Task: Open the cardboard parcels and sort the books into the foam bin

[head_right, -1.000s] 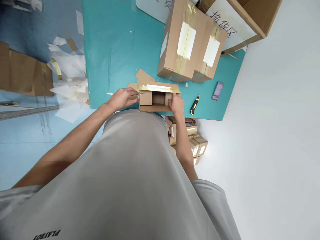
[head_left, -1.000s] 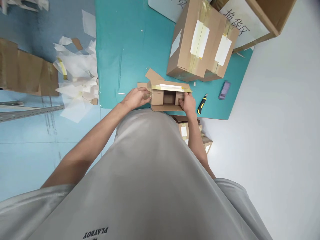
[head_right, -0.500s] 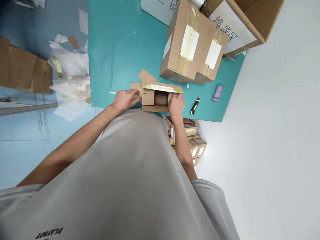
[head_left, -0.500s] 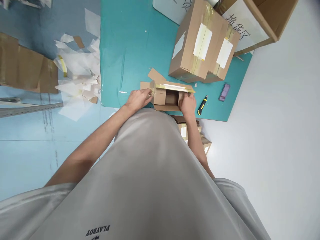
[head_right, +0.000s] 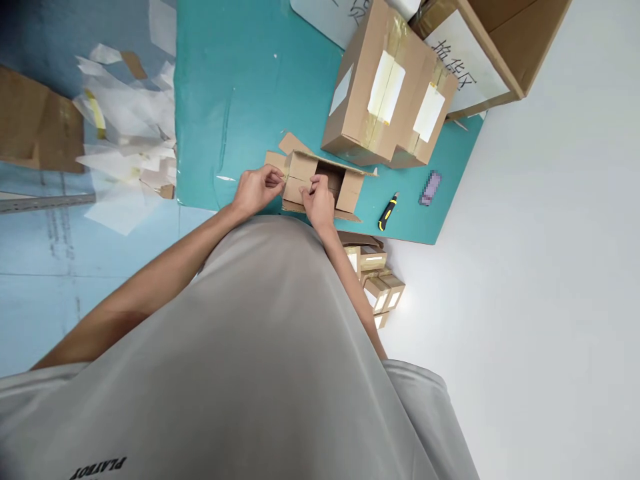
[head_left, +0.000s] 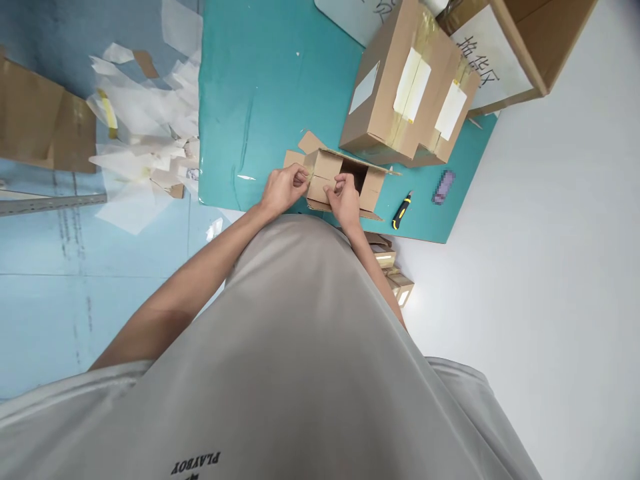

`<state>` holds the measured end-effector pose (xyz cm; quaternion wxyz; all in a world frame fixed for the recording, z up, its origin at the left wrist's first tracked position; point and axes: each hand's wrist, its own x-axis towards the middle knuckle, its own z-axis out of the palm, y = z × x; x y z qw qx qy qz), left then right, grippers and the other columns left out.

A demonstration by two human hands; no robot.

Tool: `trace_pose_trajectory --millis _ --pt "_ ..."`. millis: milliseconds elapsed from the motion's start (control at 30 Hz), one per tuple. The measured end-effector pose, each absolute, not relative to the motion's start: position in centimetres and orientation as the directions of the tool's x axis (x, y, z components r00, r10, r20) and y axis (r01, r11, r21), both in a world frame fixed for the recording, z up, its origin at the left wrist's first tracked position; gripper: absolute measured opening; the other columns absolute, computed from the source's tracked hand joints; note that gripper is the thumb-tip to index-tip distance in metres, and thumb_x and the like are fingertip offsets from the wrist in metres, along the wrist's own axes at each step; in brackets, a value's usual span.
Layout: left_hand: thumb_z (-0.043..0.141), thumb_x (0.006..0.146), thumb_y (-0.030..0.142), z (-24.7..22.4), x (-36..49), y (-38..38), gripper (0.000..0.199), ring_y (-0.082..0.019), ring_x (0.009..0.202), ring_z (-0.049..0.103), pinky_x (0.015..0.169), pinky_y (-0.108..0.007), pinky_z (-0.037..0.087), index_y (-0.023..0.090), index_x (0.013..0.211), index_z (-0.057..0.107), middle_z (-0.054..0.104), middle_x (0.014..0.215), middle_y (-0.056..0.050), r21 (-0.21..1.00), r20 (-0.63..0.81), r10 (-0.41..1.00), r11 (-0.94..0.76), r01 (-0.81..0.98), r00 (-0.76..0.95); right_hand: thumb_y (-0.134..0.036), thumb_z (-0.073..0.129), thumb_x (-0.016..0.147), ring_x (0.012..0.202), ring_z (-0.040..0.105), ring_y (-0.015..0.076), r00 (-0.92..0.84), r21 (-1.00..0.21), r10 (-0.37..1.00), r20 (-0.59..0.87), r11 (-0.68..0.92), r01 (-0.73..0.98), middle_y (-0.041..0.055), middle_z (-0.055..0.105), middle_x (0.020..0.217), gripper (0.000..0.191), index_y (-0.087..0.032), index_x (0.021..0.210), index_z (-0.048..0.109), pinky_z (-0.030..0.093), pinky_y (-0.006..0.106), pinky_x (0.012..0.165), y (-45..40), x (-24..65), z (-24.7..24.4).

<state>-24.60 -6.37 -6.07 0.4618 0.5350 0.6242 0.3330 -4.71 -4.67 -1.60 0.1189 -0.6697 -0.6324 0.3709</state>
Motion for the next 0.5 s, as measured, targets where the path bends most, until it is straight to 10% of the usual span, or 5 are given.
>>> trace_pose_trajectory --millis 500 --pt "0.065 0.084 0.028 -8.6 -25.8 -5.8 0.023 -0.023 0.091 0.077 0.086 -0.035 0.063 0.017 0.102 0.076 0.082 0.096 -0.009 0.902 -0.419 0.908 0.414 0.124 0.021 -0.04 0.059 0.097 0.077 0.061 0.0159 -0.051 -0.594 0.917 -0.396 -0.214 0.776 -0.0004 0.062 0.099 0.036 -0.025 0.127 0.047 0.051 0.03 0.082 -5.7 -5.3 0.1"
